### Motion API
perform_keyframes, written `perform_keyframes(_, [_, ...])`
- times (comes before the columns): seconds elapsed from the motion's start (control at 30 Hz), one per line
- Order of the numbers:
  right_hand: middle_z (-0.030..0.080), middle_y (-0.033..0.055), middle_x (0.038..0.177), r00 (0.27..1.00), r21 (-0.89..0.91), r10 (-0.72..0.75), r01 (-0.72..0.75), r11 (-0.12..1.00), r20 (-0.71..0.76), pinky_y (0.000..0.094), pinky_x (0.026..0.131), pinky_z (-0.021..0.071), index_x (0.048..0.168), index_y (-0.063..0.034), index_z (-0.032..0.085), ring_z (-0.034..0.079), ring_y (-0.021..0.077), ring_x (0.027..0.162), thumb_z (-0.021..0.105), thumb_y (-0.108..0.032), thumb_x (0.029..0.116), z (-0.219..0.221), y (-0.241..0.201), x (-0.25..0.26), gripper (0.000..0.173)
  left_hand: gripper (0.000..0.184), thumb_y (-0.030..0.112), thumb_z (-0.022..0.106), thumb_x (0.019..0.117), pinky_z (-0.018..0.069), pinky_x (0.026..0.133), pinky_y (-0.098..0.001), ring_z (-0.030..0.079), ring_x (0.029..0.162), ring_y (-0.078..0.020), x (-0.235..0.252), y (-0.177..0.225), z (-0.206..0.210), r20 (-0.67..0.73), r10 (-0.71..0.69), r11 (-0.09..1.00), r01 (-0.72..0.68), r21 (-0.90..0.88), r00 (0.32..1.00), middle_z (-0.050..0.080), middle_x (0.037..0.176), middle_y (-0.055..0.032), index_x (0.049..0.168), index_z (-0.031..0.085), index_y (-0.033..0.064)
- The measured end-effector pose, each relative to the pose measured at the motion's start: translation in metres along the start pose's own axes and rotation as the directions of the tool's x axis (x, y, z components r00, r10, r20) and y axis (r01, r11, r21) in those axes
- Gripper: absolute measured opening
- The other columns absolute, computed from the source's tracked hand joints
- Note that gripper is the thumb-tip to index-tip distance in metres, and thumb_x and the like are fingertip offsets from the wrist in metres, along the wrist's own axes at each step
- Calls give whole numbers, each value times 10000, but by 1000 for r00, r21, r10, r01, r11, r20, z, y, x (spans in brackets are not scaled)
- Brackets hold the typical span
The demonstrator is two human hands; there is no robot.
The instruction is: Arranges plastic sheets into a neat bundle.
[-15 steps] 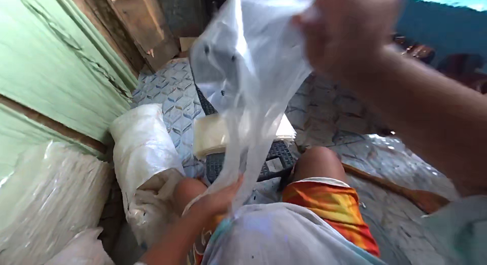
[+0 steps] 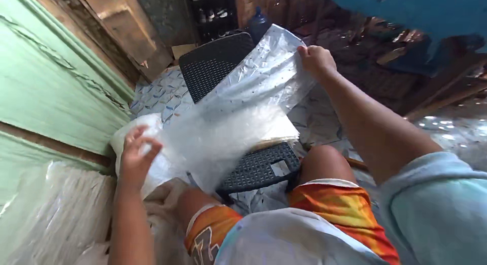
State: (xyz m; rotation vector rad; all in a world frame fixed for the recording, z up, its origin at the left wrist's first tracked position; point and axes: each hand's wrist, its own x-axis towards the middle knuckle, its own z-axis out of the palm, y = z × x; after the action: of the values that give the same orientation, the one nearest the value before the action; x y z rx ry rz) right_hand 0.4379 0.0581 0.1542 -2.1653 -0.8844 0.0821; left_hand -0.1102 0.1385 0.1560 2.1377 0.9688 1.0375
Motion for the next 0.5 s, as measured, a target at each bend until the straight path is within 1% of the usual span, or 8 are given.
perform_keyframes(0.03, [624, 362, 1186, 1000, 95, 29, -29, 995, 6, 742, 926, 428, 1164, 82, 624, 597, 533, 1159, 343, -528, 1085, 11, 5, 0, 676, 793, 544, 705, 888, 492, 1076, -449, 436, 1421, -226, 11, -15, 9, 3, -166, 959, 162, -233, 986, 379, 1587, -103, 1428, 475, 11])
perform_keyframes(0.07, [601, 371, 1234, 999, 162, 50, -52, 985, 20, 715, 978, 418, 1222, 105, 595, 579, 520, 1199, 348, -483, 1094, 22, 8, -4, 651, 799, 501, 667, 940, 536, 1015, -469, 506, 1360, -215, 18, -29, 22, 73, -309, 855, 311, -416, 948, 393, 1579, -49, 1557, 328, 122])
perform_keyframes(0.1, [590, 370, 1251, 998, 189, 59, -65, 980, 35, 696, 994, 423, 1261, 112, 564, 574, 512, 1207, 361, -444, 1098, 33, 12, -12, 614, 634, 423, 559, 1027, 554, 958, -476, 586, 1263, -242, 23, -43, 39, 152, -429, 733, 441, -517, 891, 495, 1496, -71, 1555, 328, 157])
perform_keyframes(0.17, [604, 371, 1190, 996, 142, 50, -59, 988, 68, 717, 943, 446, 1242, 103, 556, 597, 534, 1137, 402, -389, 1102, 54, 21, -30, 534, 370, 314, 445, 1102, 583, 837, -386, 686, 997, -200, 35, -65, 76, 168, -628, 574, 598, -560, 760, 662, 1204, -89, 1382, 510, 81])
perform_keyframes(0.23, [623, 376, 1110, 993, 62, 72, -77, 995, 90, 746, 879, 447, 1169, 102, 591, 611, 562, 1069, 411, -390, 1108, 73, 36, -47, 527, 345, 305, 441, 1109, 552, 695, -294, 634, 753, -130, 45, -83, 103, -39, -702, 663, 633, -399, 711, 654, 987, -81, 1236, 587, 19])
perform_keyframes(0.3, [634, 374, 1094, 981, -38, 141, -137, 990, 136, 752, 855, 454, 1168, 84, 606, 616, 574, 1063, 360, -426, 1116, 95, 57, -59, 569, 458, 345, 410, 1115, 527, 781, -441, 642, 802, -254, 50, -108, 123, -244, -610, 778, 629, 0, 754, 683, 969, -175, 1189, 664, -29])
perform_keyframes(0.37, [640, 370, 1106, 955, -125, 235, -215, 969, 180, 750, 838, 463, 1177, 60, 610, 620, 574, 1072, 310, -458, 1117, 123, 83, -63, 601, 520, 374, 353, 1119, 511, 934, -591, 679, 1019, -388, 53, -140, 143, -267, -545, 760, 603, 243, 795, 695, 1087, -250, 1204, 653, -42])
perform_keyframes(0.5, [652, 322, 1206, 883, -283, 384, -309, 908, 270, 714, 910, 474, 1262, 1, 619, 625, 510, 1156, 257, -488, 1111, 178, 131, -69, 627, 530, 390, 305, 1127, 501, 995, -581, 651, 1168, -391, 50, -204, 190, -161, -674, 615, 668, 419, 721, 671, 1216, -253, 1302, 606, -9])
